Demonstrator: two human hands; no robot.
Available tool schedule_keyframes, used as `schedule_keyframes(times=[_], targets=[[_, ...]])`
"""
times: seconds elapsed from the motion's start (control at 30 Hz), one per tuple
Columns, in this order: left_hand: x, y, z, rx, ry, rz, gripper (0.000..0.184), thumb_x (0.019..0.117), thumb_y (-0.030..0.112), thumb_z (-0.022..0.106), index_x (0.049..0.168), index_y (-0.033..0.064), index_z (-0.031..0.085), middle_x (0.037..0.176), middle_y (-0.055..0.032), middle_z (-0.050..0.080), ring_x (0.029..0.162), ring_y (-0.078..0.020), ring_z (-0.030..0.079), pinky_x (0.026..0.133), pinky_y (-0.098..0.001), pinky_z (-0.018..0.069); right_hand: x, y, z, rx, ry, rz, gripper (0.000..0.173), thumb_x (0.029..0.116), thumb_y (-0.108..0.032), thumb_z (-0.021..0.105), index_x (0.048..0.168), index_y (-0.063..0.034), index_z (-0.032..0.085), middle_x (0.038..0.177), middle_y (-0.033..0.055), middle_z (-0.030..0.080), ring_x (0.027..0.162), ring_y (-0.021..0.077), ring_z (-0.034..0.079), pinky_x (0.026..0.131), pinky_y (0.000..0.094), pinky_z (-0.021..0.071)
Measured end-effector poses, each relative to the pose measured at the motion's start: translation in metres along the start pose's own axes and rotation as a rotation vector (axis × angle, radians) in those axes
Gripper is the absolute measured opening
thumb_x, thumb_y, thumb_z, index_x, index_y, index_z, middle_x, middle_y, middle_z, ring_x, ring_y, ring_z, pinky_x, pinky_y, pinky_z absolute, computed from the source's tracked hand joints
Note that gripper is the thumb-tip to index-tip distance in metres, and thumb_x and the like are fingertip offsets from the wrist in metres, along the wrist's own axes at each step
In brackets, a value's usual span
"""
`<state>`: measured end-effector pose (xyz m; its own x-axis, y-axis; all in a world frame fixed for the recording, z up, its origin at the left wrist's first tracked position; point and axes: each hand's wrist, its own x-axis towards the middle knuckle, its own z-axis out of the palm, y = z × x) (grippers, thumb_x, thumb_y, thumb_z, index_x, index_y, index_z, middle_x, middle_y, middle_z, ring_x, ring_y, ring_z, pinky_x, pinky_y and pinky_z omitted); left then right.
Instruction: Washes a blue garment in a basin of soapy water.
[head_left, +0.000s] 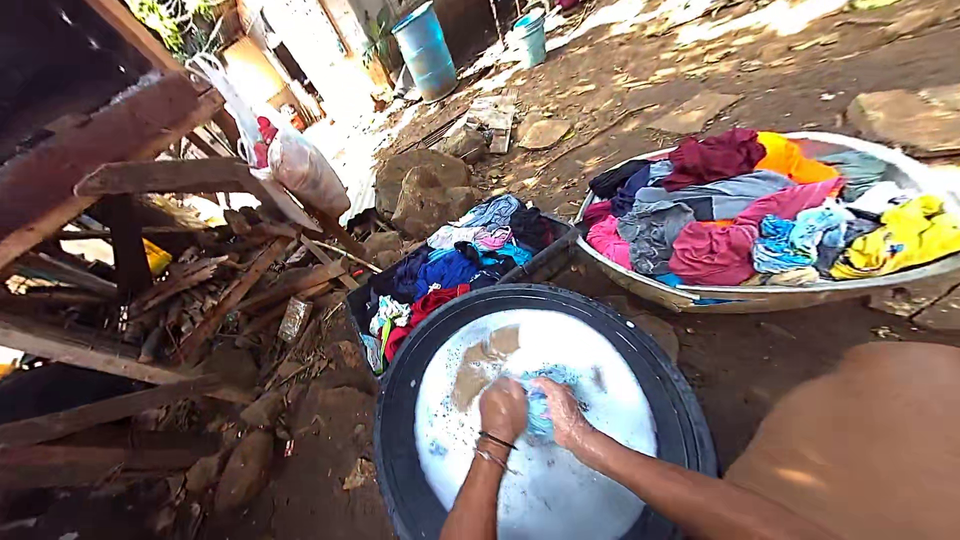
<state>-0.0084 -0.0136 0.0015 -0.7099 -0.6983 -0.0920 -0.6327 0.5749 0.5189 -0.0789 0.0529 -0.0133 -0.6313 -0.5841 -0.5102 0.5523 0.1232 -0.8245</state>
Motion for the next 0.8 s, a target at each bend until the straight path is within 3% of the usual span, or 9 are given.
schedule_keyframes(times=[0.13, 0.23, 0.33, 0.43, 0.5, 0.57, 0.6, 0.7, 0.8], targets=[[0.011, -0.025, -0.024, 0.035, 0.252, -0.15, 0.04, 0.1071, 0.014, 0.042, 0.113, -0.0178, 0.066, 0.108, -0.0359, 0.069, 0.107, -0.0497, 0.068, 0.096, -0.0615, 0.0509, 0.013, -0.016, -0.002, -0.134, -0.004, -0.252, 0.026, 0.1, -0.004, 0.055, 0.119, 0.0141, 0.058, 0.108, 0.02, 0.065, 0.098, 0.0179, 0.063, 0.091, 0.0348, 0.0513], [0.017, -0.061, -0.041, 0.028, 0.357, -0.292, 0.041, 0.1075, 0.019, 0.047, 0.102, -0.0165, 0.067, 0.098, -0.0351, 0.07, 0.099, -0.0494, 0.07, 0.092, -0.0624, 0.0511, 0.043, -0.006, -0.023, -0.178, 0.083, -0.295, 0.027, 0.1017, -0.007, 0.056, 0.121, 0.012, 0.056, 0.112, 0.0211, 0.063, 0.101, 0.0203, 0.062, 0.093, 0.0375, 0.0513], [0.021, -0.109, -0.006, 0.042, 0.064, -0.374, 0.041, 0.1062, 0.025, 0.053, 0.115, -0.0131, 0.063, 0.117, -0.0333, 0.065, 0.113, -0.0467, 0.065, 0.099, -0.0615, 0.0497, 0.056, 0.024, -0.041, -0.375, 0.04, -0.086, 0.05, 0.1032, -0.019, 0.06, 0.144, 0.0065, 0.046, 0.143, 0.0277, 0.052, 0.134, 0.0362, 0.051, 0.113, 0.0505, 0.0403], [0.015, -0.134, 0.047, 0.183, -0.361, -0.393, 0.058, 0.1012, 0.03, 0.063, 0.142, -0.0084, 0.049, 0.147, -0.033, 0.048, 0.131, -0.0469, 0.055, 0.107, -0.0616, 0.047, 0.063, 0.05, -0.054, -0.543, -0.032, 0.093, 0.058, 0.1031, -0.025, 0.062, 0.146, 0.009, 0.043, 0.148, 0.031, 0.048, 0.139, 0.0423, 0.046, 0.115, 0.0561, 0.0359], [0.009, -0.131, 0.057, 0.219, -0.504, -0.417, 0.06, 0.1025, 0.028, 0.061, 0.147, -0.0068, 0.044, 0.145, -0.0326, 0.051, 0.128, -0.0469, 0.058, 0.106, -0.0627, 0.0466, 0.061, 0.038, -0.054, -0.441, 0.006, 0.093, 0.051, 0.1018, -0.017, 0.062, 0.141, 0.0115, 0.045, 0.136, 0.0297, 0.055, 0.126, 0.0361, 0.056, 0.108, 0.0505, 0.0441], [0.006, -0.13, 0.049, 0.179, -0.551, -0.382, 0.048, 0.1028, 0.024, 0.058, 0.139, -0.0066, 0.052, 0.128, -0.0329, 0.063, 0.119, -0.0487, 0.063, 0.101, -0.0666, 0.048, 0.06, 0.02, -0.049, -0.202, 0.051, -0.064, 0.023, 0.0962, -0.006, 0.058, 0.116, 0.0063, 0.057, 0.097, 0.013, 0.064, 0.085, 0.0171, 0.063, 0.078, 0.0361, 0.0556], [0.005, -0.129, 0.042, 0.119, -0.52, -0.345, 0.042, 0.1035, 0.023, 0.057, 0.132, -0.0075, 0.057, 0.121, -0.0339, 0.065, 0.114, -0.0506, 0.064, 0.098, -0.0685, 0.0482, 0.06, 0.01, -0.048, -0.059, 0.029, -0.142, 0.013, 0.0936, -0.003, 0.054, 0.105, 0.001, 0.058, 0.087, 0.0054, 0.064, 0.077, 0.0113, 0.063, 0.073, 0.0322, 0.0564], [-0.002, -0.123, 0.019, -0.112, -0.233, -0.288, 0.037, 0.1054, 0.028, 0.054, 0.123, -0.0034, 0.064, 0.111, -0.0328, 0.067, 0.103, -0.0515, 0.066, 0.089, -0.0701, 0.0496, 0.06, -0.008, -0.043, 0.224, -0.016, -0.23, 0.012, 0.0917, -0.003, 0.048, 0.093, -0.0108, 0.057, 0.08, -0.0014, 0.066, 0.074, 0.0088, 0.065, 0.071, 0.0307, 0.058], [0.022, -0.114, 0.005, -0.235, -0.127, -0.309, 0.039, 0.1052, 0.015, 0.053, 0.132, -0.0118, 0.058, 0.131, -0.0355, 0.058, 0.124, -0.0488, 0.056, 0.108, -0.0615, 0.042, 0.06, -0.012, -0.04, 0.22, -0.011, -0.233, 0.012, 0.0919, -0.004, 0.047, 0.094, -0.0115, 0.055, 0.08, -0.002, 0.064, 0.074, 0.0079, 0.064, 0.071, 0.0296, 0.0567]])
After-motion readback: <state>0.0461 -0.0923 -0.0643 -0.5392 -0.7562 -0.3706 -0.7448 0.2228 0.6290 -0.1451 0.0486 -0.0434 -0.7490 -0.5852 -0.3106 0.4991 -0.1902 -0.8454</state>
